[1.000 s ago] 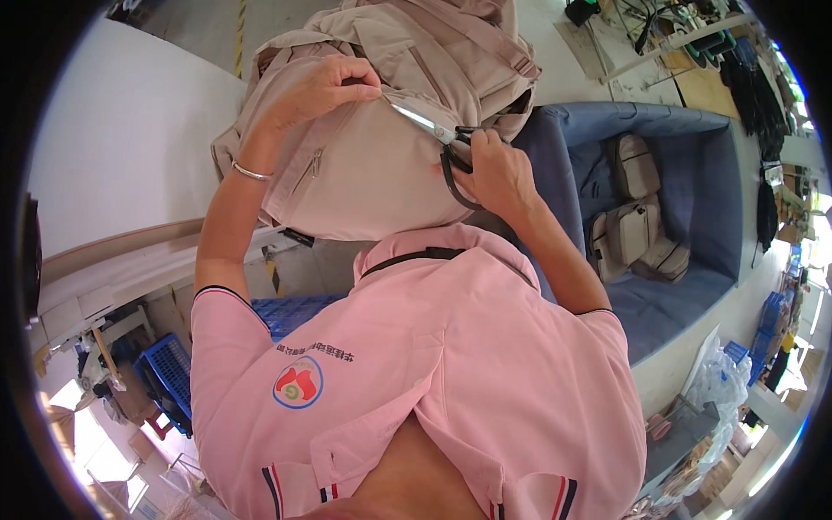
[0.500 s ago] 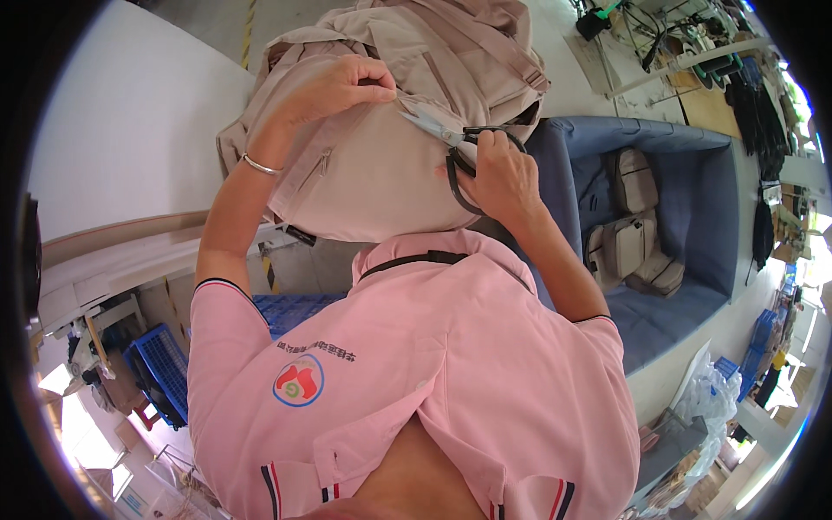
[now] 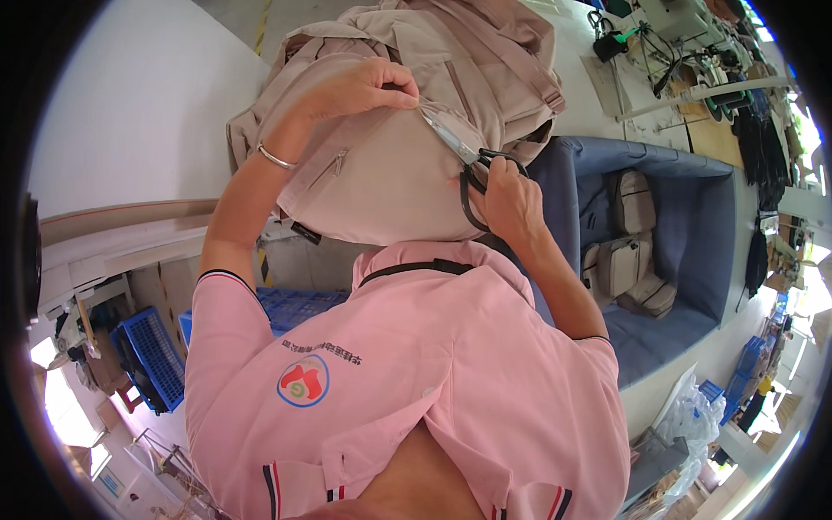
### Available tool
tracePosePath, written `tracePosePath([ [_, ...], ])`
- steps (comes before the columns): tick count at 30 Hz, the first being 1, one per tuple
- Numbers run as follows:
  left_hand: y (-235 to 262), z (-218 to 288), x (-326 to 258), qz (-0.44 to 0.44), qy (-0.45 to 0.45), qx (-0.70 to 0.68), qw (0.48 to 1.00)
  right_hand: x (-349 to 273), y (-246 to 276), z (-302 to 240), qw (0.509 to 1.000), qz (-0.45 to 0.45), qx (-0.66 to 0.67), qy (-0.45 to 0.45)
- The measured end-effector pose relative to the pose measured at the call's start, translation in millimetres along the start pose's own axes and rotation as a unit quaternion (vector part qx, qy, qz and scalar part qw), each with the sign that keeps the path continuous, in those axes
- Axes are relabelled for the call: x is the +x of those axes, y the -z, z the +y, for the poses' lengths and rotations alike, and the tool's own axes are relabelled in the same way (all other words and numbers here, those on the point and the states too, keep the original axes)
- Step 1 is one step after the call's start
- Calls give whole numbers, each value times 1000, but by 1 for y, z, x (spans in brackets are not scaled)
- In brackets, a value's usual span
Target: Trimming loose threads from backpacks using scissors.
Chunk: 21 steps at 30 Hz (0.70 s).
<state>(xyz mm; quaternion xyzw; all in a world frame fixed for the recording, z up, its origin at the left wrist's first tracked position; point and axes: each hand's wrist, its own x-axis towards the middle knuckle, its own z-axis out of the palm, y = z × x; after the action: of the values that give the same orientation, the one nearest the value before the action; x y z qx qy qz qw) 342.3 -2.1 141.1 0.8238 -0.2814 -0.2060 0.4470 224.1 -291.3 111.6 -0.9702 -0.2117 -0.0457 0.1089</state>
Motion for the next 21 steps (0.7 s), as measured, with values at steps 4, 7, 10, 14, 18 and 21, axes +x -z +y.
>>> tracePosePath([
  [4,-3,-13,4,8,-29,0,1000,-2,-8,9,999,29,-25,32],
  [7,-8,-17,5,28,-35,-31,999,1,-2,8,1000,10,-9,18],
  [10,-16,-17,-1,116,-47,-41,991,7,3,6,998,-47,37,-34],
  [14,-27,1,-33,418,-101,102,897,10,3,6,993,-91,38,-65],
  [18,-76,9,-117,677,59,48,732,10,1,10,991,-101,42,-78],
  [21,-149,-12,-165,771,144,-43,618,16,6,7,988,-118,61,-80],
])
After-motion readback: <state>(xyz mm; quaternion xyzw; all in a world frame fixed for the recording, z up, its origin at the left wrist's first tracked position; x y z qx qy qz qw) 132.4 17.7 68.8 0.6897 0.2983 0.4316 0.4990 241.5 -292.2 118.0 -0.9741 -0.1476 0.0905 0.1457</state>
